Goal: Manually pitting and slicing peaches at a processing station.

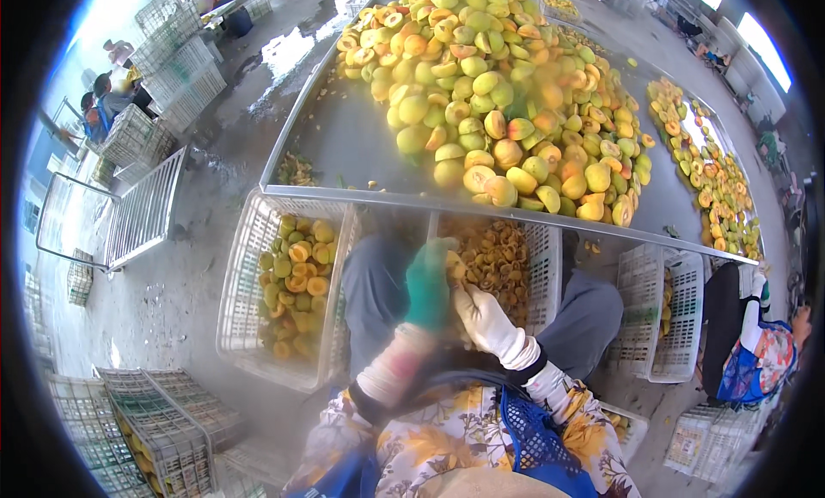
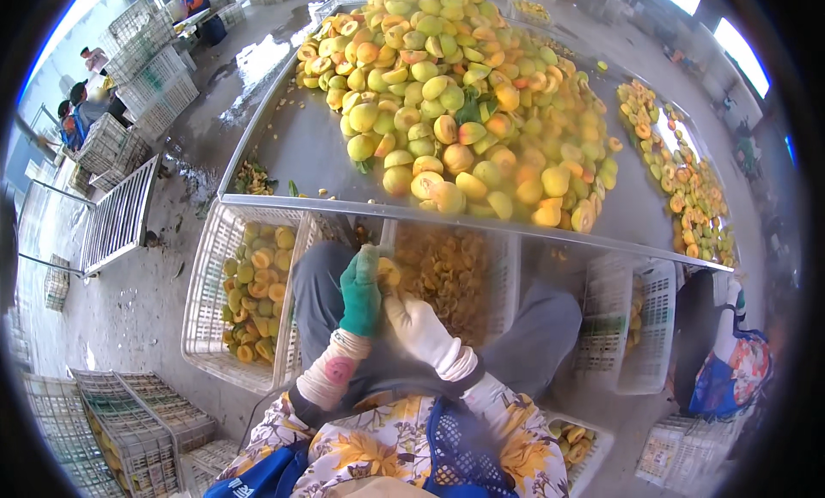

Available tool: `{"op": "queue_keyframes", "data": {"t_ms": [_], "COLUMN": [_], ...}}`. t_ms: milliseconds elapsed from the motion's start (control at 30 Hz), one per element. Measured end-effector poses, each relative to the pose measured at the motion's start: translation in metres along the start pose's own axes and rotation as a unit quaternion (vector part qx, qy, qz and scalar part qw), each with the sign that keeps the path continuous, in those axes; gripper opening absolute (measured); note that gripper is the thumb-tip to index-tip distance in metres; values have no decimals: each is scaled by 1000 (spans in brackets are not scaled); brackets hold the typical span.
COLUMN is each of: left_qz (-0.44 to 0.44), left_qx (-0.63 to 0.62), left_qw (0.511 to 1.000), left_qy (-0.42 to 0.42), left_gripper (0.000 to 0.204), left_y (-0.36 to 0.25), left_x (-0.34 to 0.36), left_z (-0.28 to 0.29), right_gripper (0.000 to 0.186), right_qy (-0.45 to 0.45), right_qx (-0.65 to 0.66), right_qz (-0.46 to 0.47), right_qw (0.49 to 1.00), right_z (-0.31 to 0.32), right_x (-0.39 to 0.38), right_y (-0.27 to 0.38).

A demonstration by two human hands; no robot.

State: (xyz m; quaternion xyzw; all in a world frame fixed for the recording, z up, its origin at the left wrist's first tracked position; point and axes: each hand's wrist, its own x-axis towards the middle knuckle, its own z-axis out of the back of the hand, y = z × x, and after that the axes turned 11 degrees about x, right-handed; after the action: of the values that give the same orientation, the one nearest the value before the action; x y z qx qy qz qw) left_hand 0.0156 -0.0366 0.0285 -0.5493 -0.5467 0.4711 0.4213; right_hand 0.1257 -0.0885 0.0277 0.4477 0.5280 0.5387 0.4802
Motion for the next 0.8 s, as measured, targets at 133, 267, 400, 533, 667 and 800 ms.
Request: {"op": "queue_keyframes", "data": {"t_ms": [133,267,400,533,667,800], "left_qz": [-21,19,-60,-2,-196,-159], "left_qx": [8,-117,-170,442,751,674], "left_qw": [992,992,968,887,630,720], "left_qy": [125,-41,-175,-133,-5,40], "left_gripper": [43,43,34,26,25,51], "left_y": [3,-2,-50,-92,-84,-47], "left_x": [11,25,50,54,110,219], "left_z": [12,3,66,170,163,47], "right_gripper": [44,48,41,27,26,33], "right_qy": [105,120,84,19,-22,-52], "right_qx": [361,585,330,-509,-499,-438], "right_qz": [-313,-318,-298,-31,-131,-102], "right_qw": [872,736,892,860,856,891], "right_z": [12,13,39,70,73,66], "right_x": [-3,-7,-16,-31,-36,-13], "right_y": [33,27,26,-86,-81,-67]}}
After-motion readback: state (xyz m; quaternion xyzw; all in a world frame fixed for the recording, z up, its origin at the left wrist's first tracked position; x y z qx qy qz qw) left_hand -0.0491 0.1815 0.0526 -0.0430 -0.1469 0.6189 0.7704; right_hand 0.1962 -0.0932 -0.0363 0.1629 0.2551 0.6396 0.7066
